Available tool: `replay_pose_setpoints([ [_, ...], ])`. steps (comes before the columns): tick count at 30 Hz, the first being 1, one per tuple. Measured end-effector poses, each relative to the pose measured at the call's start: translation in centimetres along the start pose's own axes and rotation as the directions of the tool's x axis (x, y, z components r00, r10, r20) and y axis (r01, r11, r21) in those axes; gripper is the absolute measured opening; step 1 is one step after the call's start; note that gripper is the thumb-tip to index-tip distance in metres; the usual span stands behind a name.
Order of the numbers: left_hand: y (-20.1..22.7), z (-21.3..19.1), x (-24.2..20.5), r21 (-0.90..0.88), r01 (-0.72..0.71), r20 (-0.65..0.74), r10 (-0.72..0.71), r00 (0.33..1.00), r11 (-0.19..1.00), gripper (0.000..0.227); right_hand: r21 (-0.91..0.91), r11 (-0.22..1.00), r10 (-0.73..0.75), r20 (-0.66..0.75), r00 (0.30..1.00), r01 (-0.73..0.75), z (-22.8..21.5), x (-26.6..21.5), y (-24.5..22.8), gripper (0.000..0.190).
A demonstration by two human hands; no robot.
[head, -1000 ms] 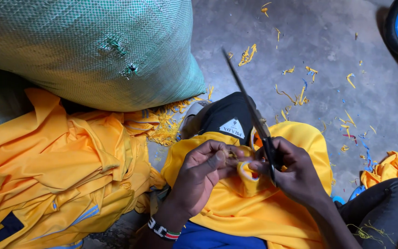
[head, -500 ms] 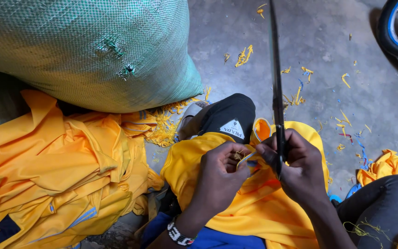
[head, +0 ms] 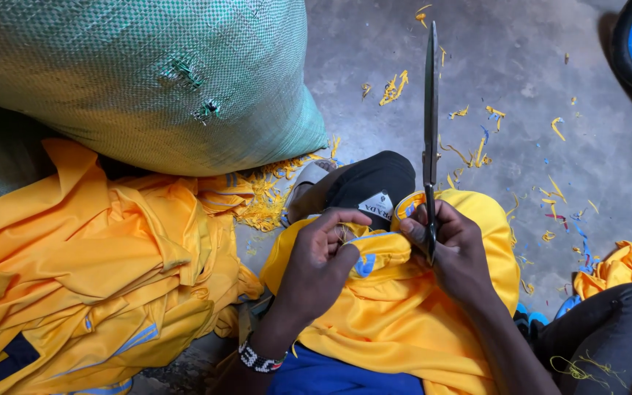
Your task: Trimming excess fabric from yellow garments using scissors
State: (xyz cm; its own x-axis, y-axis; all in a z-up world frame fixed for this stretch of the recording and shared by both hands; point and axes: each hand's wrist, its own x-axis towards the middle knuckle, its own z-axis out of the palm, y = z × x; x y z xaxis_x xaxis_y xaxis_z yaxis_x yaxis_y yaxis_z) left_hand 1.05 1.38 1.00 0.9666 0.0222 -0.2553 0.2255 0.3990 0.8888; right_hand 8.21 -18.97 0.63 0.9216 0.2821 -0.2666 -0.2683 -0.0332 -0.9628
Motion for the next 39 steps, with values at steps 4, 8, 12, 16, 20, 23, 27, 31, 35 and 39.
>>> replay_pose_setpoints([
  [4,0.3,0.8,0.1,0.287,-0.163,0.022,0.163,0.986,0.944,0.029,0.038,0.999,0.022,-0.005,1.000,-0.022,-0.8,-0.1,1.3,0.017],
  [8,-1.1,0.8,0.9,0.378,-0.152,-0.052,0.185,0.981,0.913,0.013,0.005,0.999,-0.038,-0.081,0.996,0.038,-0.7,-0.3,1.6,0.020],
  [12,-1.1,0.8,0.9,0.301,-0.096,-0.064,0.121,0.991,0.949,0.017,-0.105,0.983,-0.167,-0.160,0.973,0.152,-0.9,-0.8,1.2,0.025],
  [16,-0.6,0.8,1.1,0.331,-0.082,-0.074,0.112,0.991,0.940,0.018,-0.302,0.940,-0.215,-0.162,0.963,0.159,-3.4,-2.5,-1.1,0.025],
  [20,-1.1,-0.1,1.6,0.188,-0.155,-0.160,0.186,0.969,0.970,0.005,-0.561,0.828,-0.101,-0.164,0.981,-0.009,-6.7,-5.3,-2.1,0.020],
  [23,-0.6,-1.3,1.8,0.086,-0.175,-0.193,0.188,0.963,0.981,0.005,-0.685,0.728,-0.122,-0.177,0.977,-0.033,-7.9,-7.3,-2.4,0.017],
  [27,1.5,-2.3,1.1,0.014,-0.208,-0.243,0.205,0.948,0.978,0.005,-0.723,0.686,-0.062,-0.168,0.984,-0.080,-10.2,-9.5,-1.2,0.021],
  [31,3.0,-2.0,0.0,-0.053,-0.227,-0.220,0.211,0.953,0.972,0.006,-0.824,0.561,-0.104,-0.168,0.980,-0.082,-11.3,-11.1,-1.3,0.027],
  [35,3.6,-0.9,-0.6,-0.040,-0.224,-0.195,0.212,0.957,0.974,0.006,-0.959,0.261,-0.055,-0.124,0.991,-0.106,-12.4,-11.8,-1.5,0.028],
  [39,3.8,0.4,-0.8,-0.033,-0.276,-0.114,0.271,0.956,0.961,0.004,-0.990,-0.009,-0.034,-0.139,0.990,-0.140,-11.5,-11.9,-2.7,0.044],
])
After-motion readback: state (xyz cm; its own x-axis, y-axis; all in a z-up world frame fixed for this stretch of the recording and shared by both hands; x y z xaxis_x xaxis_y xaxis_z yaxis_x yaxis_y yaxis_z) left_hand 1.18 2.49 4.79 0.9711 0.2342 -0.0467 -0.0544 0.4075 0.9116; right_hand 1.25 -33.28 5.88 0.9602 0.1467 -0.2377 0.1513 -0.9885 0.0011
